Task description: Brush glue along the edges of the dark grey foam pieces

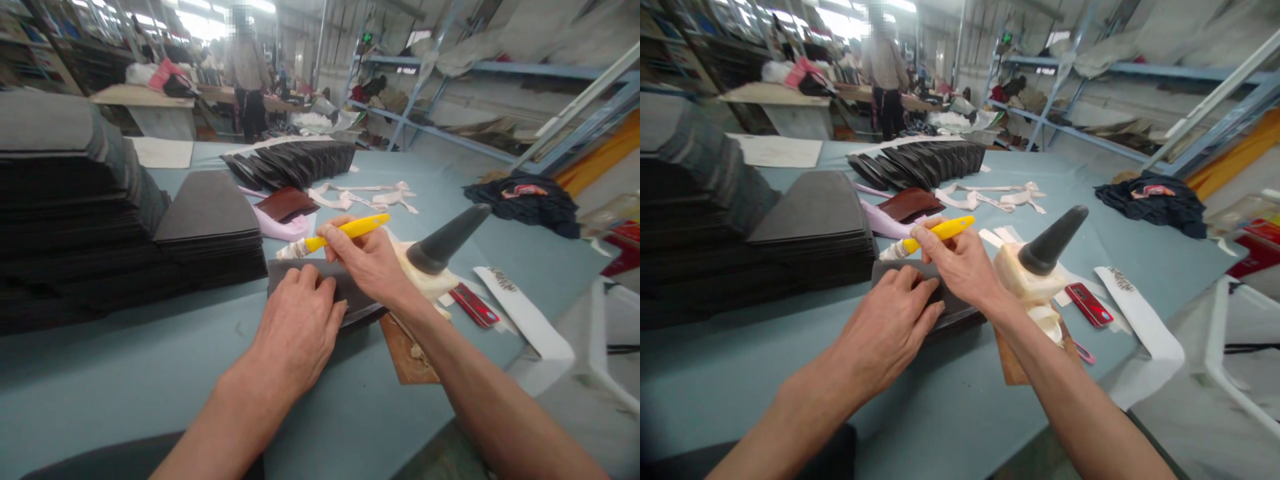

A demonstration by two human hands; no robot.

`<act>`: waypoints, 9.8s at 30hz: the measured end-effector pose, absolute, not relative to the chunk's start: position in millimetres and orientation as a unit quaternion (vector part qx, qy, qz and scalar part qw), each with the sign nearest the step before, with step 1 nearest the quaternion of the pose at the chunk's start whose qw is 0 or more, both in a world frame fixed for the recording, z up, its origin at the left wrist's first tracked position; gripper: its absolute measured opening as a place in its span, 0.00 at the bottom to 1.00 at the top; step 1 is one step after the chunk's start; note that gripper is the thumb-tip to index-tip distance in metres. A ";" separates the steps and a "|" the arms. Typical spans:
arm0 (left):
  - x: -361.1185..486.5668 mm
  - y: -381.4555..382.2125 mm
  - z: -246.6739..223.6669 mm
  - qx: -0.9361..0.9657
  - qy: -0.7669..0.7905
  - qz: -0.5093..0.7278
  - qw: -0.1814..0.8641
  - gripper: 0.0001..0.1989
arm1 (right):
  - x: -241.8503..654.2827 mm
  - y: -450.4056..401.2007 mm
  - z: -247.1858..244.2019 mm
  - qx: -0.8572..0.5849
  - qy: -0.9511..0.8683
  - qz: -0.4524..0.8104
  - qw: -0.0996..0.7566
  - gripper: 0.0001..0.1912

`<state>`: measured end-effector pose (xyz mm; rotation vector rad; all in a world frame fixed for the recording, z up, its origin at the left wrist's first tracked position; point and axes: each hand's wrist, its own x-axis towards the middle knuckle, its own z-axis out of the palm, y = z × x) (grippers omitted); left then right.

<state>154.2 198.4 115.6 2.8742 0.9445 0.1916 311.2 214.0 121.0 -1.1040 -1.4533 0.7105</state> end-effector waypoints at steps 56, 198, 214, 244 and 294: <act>152.9 193.1 100.6 0.890 0.397 0.166 0.151 0.17 | 310.9 220.7 138.7 -0.443 -0.692 0.370 0.434 0.08; 153.4 185.5 88.2 0.899 0.377 0.221 0.020 0.19 | 356.9 219.9 186.9 -0.654 -0.701 0.136 0.249 0.24; 154.6 186.3 100.7 0.896 0.402 0.155 0.111 0.19 | 282.1 247.8 173.4 -0.578 -0.709 0.196 0.355 0.27; 148.0 202.4 111.2 0.917 0.377 0.086 0.100 0.34 | 331.1 183.5 160.1 -0.535 -0.546 0.231 0.602 0.31; 149.2 194.9 116.7 0.925 0.363 0.099 0.056 0.20 | 347.1 -10.4 88.8 -0.536 -0.356 0.096 0.759 0.16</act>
